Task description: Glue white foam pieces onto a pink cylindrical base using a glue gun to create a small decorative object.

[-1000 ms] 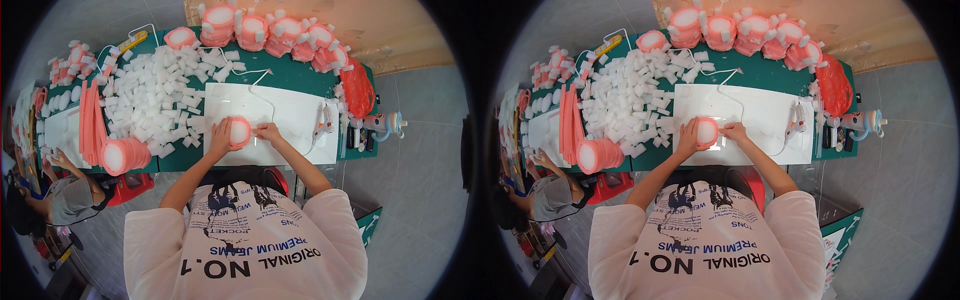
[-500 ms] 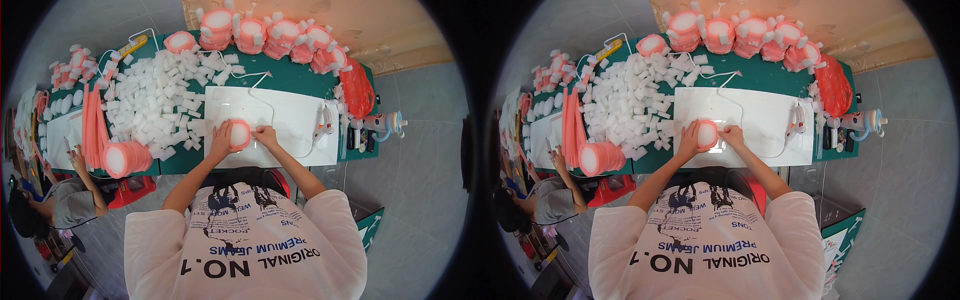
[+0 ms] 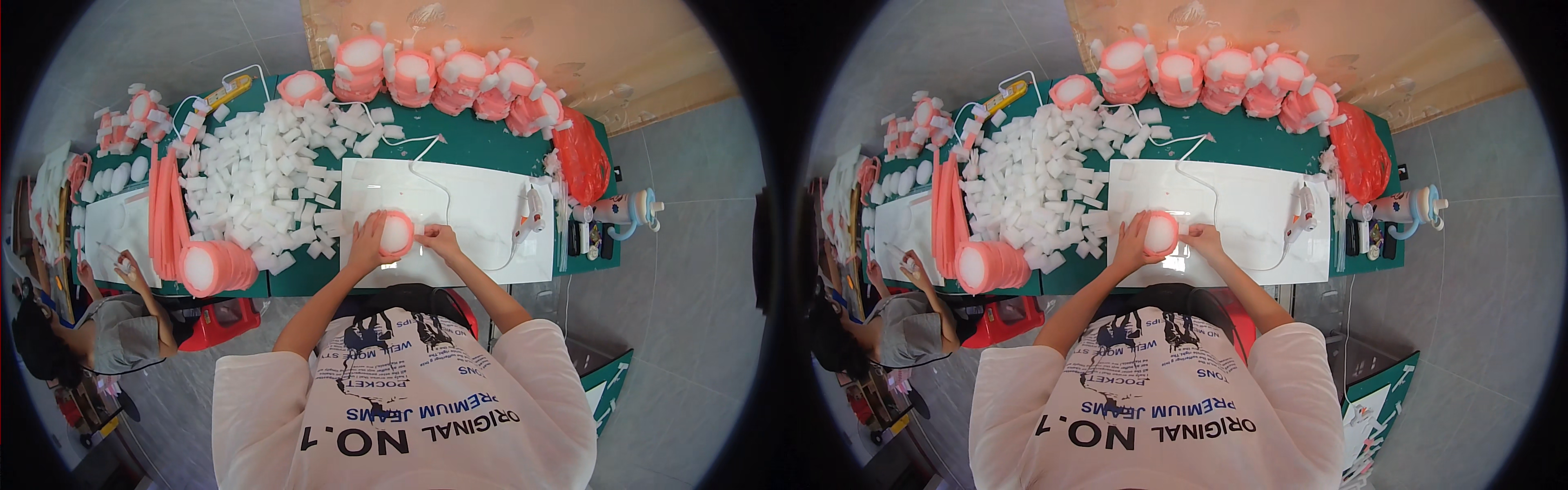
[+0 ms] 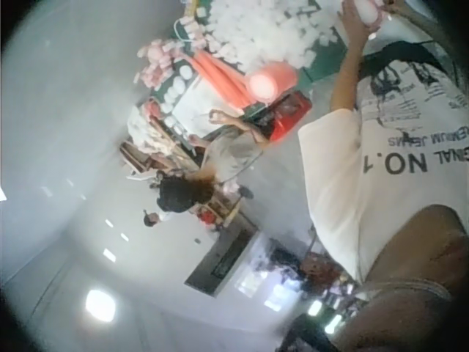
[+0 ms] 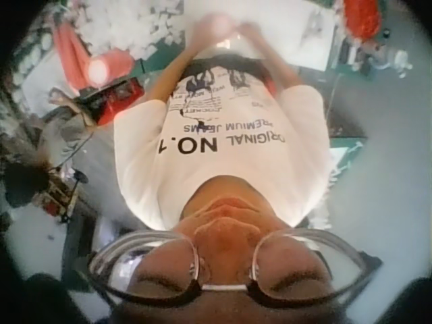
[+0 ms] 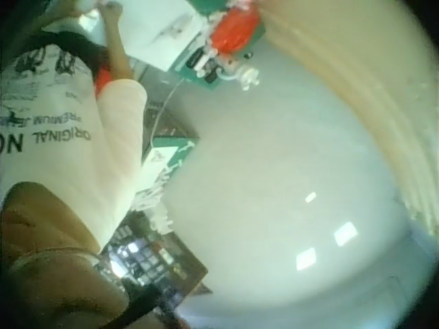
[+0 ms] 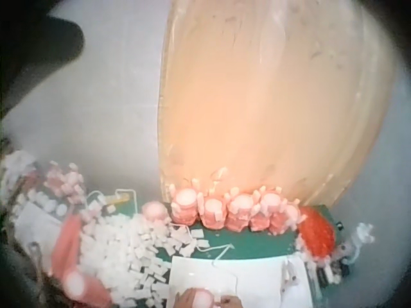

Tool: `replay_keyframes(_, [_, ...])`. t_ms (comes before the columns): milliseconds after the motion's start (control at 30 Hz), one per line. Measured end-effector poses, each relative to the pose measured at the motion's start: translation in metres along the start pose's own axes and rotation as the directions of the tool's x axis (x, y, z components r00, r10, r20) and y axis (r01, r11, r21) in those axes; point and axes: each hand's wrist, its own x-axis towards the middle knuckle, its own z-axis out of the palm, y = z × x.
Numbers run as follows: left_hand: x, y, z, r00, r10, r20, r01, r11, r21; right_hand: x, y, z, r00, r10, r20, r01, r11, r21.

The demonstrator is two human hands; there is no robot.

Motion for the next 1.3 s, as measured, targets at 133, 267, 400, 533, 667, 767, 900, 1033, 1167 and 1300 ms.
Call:
replay_keyframes(133, [0.001,-0.001,0.002,1.000,-0.019,-0.001,0.019,1.000,-0.013,0.002,0.000,0.004,0.997,-0.033,-0.063,0.024,0.989,-0.148])
replay_keyframes(267, [0.003,0.000,0.003,1.000,-0.005,-0.024,0.004,1.000,-0.015,0.005,0.000,0.008,0.994,-0.025,-0.105,0.003,0.979,-0.204])
replay_keyframes(400, [0.002,-0.004,0.007,0.999,0.014,-0.049,-0.015,1.000,-0.001,0.007,-0.009,0.010,0.993,-0.004,-0.121,-0.021,0.977,-0.211])
replay_keyframes(533, [0.003,-0.003,0.006,0.999,0.008,-0.043,-0.008,1.000,0.013,0.012,-0.004,0.008,0.994,-0.001,-0.112,-0.026,0.970,-0.241])
replay_keyframes(667, [0.003,-0.001,0.003,0.999,0.021,-0.031,-0.021,1.000,-0.004,0.010,-0.005,0.003,0.996,0.053,-0.077,-0.064,0.987,-0.150])
replay_keyframes(767, [0.001,-0.002,0.001,0.998,0.037,-0.046,-0.037,0.999,-0.003,0.008,-0.002,0.001,0.995,0.092,-0.030,-0.093,0.995,-0.041])
replay_keyframes(900, [-0.001,-0.001,0.001,0.998,0.041,-0.052,-0.041,0.999,-0.009,0.008,-0.001,-0.004,0.980,0.181,0.088,-0.196,0.957,0.215])
replay_keyframes(1033, [-0.001,-0.004,0.001,0.998,0.059,-0.005,-0.059,0.998,-0.032,0.010,0.000,-0.008,0.975,0.148,0.163,-0.183,0.956,0.229])
replay_keyframes(1167, [-0.001,-0.008,0.001,0.999,0.035,0.022,-0.034,0.999,-0.035,0.009,-0.009,-0.005,0.975,0.154,0.161,-0.186,0.961,0.207])
replay_keyframes(1300, [0.003,-0.007,0.003,0.999,0.037,0.011,-0.037,0.997,-0.065,0.014,-0.007,-0.007,0.978,0.156,0.137,-0.182,0.961,0.207])
